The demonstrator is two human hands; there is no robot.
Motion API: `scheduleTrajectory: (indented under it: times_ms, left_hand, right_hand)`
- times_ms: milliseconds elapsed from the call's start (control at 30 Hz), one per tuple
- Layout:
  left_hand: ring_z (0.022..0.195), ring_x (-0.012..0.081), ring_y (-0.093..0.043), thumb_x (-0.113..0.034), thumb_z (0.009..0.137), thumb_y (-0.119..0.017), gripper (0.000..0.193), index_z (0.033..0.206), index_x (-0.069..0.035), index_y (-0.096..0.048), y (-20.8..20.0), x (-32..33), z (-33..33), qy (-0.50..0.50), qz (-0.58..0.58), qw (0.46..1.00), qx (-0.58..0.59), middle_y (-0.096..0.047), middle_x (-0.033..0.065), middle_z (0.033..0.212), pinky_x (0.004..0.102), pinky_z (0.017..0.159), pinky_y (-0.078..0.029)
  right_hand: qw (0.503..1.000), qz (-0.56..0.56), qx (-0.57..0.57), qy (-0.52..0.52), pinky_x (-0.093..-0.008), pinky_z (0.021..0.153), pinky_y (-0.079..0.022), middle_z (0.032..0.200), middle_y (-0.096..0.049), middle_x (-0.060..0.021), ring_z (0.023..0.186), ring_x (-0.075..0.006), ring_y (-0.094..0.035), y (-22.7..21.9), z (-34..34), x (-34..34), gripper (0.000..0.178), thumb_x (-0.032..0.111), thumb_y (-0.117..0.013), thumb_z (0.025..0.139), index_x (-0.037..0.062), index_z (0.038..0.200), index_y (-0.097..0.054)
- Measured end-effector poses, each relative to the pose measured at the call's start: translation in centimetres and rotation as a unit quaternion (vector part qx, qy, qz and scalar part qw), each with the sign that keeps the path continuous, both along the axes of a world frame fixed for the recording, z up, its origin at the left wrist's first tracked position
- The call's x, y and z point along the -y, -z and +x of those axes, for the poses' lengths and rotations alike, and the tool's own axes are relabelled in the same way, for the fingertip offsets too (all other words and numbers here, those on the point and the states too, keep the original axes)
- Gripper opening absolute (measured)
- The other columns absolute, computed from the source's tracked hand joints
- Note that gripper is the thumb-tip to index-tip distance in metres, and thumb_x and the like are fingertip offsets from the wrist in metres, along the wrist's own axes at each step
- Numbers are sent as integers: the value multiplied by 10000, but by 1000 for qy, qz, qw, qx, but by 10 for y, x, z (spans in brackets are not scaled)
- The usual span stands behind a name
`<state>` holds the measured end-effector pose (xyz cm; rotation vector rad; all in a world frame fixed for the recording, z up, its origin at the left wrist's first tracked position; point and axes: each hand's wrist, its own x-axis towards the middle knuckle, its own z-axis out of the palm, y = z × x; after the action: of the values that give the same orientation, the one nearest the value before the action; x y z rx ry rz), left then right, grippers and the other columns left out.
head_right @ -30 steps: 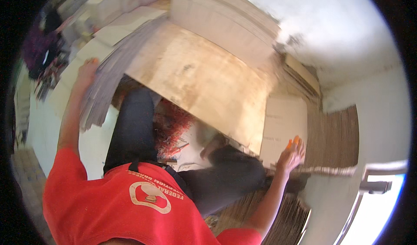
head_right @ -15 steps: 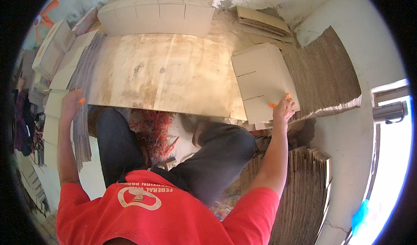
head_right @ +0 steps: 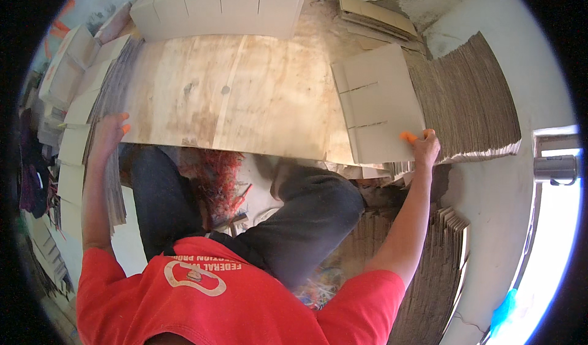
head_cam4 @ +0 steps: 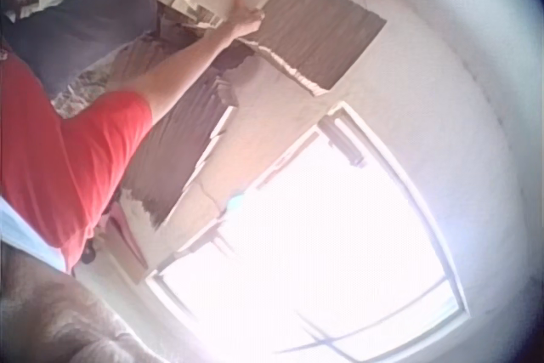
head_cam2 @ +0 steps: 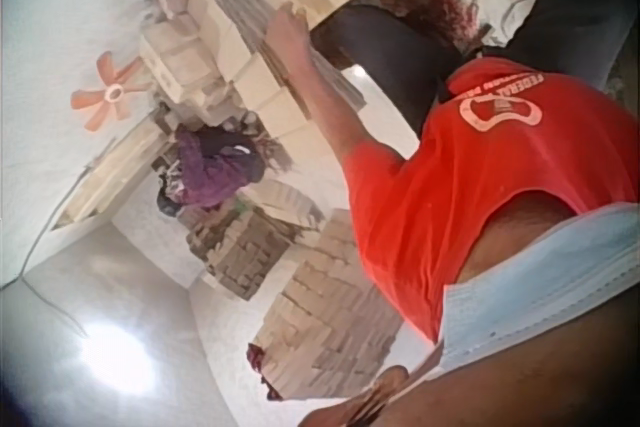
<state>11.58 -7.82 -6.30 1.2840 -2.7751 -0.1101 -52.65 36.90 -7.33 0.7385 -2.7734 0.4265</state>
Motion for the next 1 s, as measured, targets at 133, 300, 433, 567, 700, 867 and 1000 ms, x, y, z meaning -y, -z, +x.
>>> scheduleTrajectory:
  times_ms: [133, 300, 433, 567, 700, 867, 1000]
  left_hand:
    - [958, 366, -625, -134, 801, -688, 300, 1085, -42, -666, -8, -3, -23, 2, 10, 1000, 2, -666, 205, 998, 441, 813, -491]
    - [953, 374, -629, -148, 806, -687, 290, 1074, -40, -672, 11, 17, -45, 47, 8, 999, 0, -668, 204, 997, 444, 820, -492]
    - [967, 356, -625, -156, 814, -680, 267, 1057, -43, -679, 16, 41, -73, 66, 9, 997, -45, -671, 188, 1008, 432, 840, -487]
    - [1013, 337, -606, -152, 821, -675, 292, 1087, -35, -657, 12, 77, -127, 83, -3, 987, -140, -658, 169, 1060, 416, 874, -478]
    - [1126, 310, -536, -156, 812, -680, 395, 1172, -26, -583, 10, 126, -224, 141, -54, 969, -196, -604, 146, 1164, 396, 941, -449]
    - [1144, 272, -478, -127, 753, -739, 455, 1146, -28, -533, -13, 158, -321, 179, -151, 956, -178, -561, 93, 1145, 386, 966, -412]
    - [1120, 275, -481, -71, 719, -737, 442, 1105, -28, -526, 4, 186, -368, 173, -171, 961, -129, -544, 106, 1136, 404, 984, -392]
  right_hand:
    - [956, -223, 154, -112, -310, 484, -353, 581, -459, 59, 525, -85, -379, 1, -14, -13, 346, 220, -837, 693, 47, 611, -549]
    - [924, -345, 155, -48, -207, 563, -370, 694, -529, 71, 633, -42, -454, -7, 7, 7, 124, 100, -727, 822, -2, 892, -728]
    - [887, -447, 104, -50, -212, 634, -425, 810, -617, 18, 725, -73, -549, -54, 13, 11, 131, 89, -714, 841, -13, 924, -716]
    - [831, -537, 114, -91, -287, 762, -519, 949, -648, -80, 845, -143, -619, -117, 64, 68, 230, 15, -673, 832, -53, 1049, -639]
    - [791, -549, 210, -170, -376, 885, -541, 1052, -630, -155, 939, -209, -640, -134, 116, 151, 404, -17, -688, 800, -96, 1168, -538]
    - [808, -500, 175, -260, -272, 894, -486, 1174, -611, -114, 972, -148, -583, -113, 153, 241, 567, -106, -713, 743, -93, 1279, -528]
    - [883, -401, 110, -217, -262, 919, -469, 1221, -605, -121, 1014, -142, -578, -95, 168, 279, 602, -124, -667, 793, -57, 1359, -472]
